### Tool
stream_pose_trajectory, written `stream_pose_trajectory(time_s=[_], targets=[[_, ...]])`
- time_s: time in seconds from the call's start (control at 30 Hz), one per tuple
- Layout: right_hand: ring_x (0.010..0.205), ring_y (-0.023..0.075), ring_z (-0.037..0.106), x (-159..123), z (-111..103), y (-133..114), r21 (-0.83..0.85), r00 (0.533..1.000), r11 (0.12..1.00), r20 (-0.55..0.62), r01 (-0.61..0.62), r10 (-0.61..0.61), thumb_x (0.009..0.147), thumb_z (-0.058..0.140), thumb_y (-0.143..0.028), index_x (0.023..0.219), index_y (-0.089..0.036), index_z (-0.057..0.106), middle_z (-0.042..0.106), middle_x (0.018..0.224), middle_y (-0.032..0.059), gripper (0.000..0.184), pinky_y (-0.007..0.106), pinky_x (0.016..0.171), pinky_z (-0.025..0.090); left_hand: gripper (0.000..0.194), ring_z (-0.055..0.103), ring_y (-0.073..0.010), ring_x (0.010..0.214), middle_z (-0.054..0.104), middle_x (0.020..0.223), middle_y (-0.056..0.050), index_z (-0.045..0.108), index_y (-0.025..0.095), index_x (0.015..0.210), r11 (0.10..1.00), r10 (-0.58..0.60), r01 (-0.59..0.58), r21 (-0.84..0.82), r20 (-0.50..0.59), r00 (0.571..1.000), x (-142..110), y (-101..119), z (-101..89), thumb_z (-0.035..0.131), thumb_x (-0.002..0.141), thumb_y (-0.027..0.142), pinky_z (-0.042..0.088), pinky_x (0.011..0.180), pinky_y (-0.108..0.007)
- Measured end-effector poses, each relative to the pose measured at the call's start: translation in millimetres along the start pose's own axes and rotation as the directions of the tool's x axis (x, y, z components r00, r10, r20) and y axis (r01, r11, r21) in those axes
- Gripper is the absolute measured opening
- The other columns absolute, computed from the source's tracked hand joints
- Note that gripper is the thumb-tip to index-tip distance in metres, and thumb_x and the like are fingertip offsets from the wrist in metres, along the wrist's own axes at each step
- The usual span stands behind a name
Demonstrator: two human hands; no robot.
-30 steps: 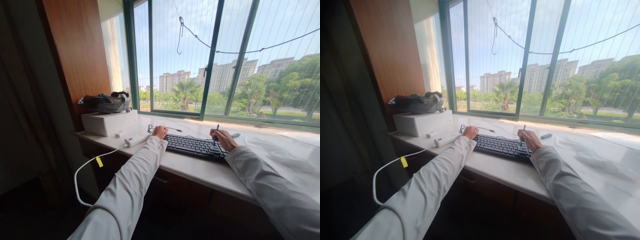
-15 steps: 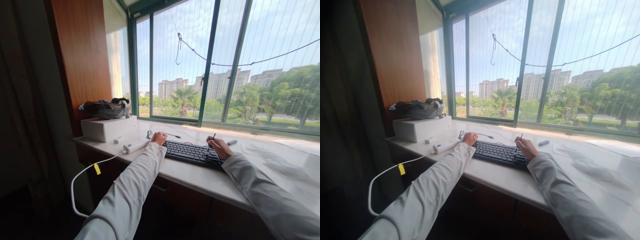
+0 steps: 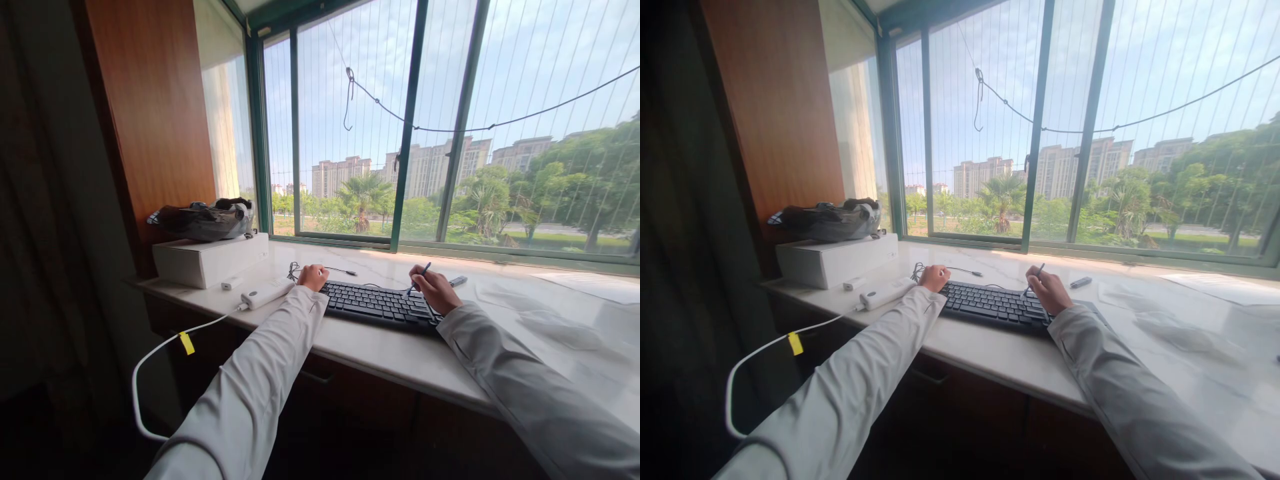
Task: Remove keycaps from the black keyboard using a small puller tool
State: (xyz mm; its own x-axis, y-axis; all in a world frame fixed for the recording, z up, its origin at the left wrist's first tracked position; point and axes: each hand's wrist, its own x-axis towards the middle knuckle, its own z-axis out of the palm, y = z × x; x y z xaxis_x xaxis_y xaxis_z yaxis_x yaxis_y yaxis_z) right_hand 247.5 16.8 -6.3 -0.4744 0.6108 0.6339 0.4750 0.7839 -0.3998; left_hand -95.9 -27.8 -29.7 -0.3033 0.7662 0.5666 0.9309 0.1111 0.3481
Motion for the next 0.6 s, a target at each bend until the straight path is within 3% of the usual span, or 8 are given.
stream_pose_trajectory(time_s=[0.17,0.33,0.43,0.53,0.6], targets=[[0.06,0.0167,0.049,0,5,1,0.019,0.991,0.999,0.124,0.043,-0.045,0.09,0.034,-0.033,0.077,-0.022,0.045,0.053,0.062,-0.0007,0.02,0.029,0.062,0.035,0.027,0.064,-0.0212,0.081,0.072,0.079,-0.007,0.073,0.022,0.08,1.0,0.014,-0.014,0.004,-0.006,1.0,1,-3,2.4,0.05,0.082,0.034,0.044,0.074,-0.027],[0.058,0.0187,0.048,3,5,18,-0.216,0.998,0.976,0.062,-0.011,0.025,0.088,0.034,-0.026,0.074,-0.022,0.045,0.054,0.063,0.0036,0.019,0.032,0.06,0.031,0.027,0.064,-0.021,0.081,0.072,0.078,-0.006,0.073,0.022,0.08,1.0,0.021,-0.021,-0.005,-0.003,1.0,2,-4,3.2,0.049,0.083,0.034,0.045,0.074,-0.026],[0.058,0.0199,0.047,4,3,23,-0.306,1.0,0.952,-0.005,-0.003,0.002,0.086,0.036,-0.022,0.072,-0.021,0.046,0.056,0.066,0.0079,0.016,0.034,0.059,0.029,0.027,0.064,-0.0207,0.081,0.072,0.078,-0.005,0.073,0.022,0.081,1.0,0.012,-0.012,-0.006,0.001,1.0,1,-3,1.8,0.049,0.083,0.034,0.045,0.074,-0.026],[0.059,0.0202,0.048,5,1,18,-0.237,0.997,0.97,-0.076,-0.044,0.026,0.087,0.035,-0.024,0.074,-0.021,0.047,0.057,0.066,0.0073,0.018,0.034,0.061,0.031,0.026,0.064,-0.02,0.082,0.072,0.079,-0.005,0.074,0.022,0.082,1.0,0.004,-0.004,-0.011,0.005,1.0,1,-2,0.2,0.05,0.083,0.033,0.045,0.074,-0.026],[0.06,0.0194,0.049,4,2,12,-0.117,0.996,0.991,-0.066,-0.065,0.058,0.087,0.035,-0.028,0.074,-0.022,0.047,0.056,0.064,0.0042,0.019,0.032,0.062,0.033,0.026,0.064,-0.0198,0.082,0.072,0.08,-0.005,0.073,0.022,0.082,1.0,0.004,-0.004,-0.012,0.007,1.0,0,-1,-0.4,0.05,0.082,0.033,0.044,0.074,-0.026]])
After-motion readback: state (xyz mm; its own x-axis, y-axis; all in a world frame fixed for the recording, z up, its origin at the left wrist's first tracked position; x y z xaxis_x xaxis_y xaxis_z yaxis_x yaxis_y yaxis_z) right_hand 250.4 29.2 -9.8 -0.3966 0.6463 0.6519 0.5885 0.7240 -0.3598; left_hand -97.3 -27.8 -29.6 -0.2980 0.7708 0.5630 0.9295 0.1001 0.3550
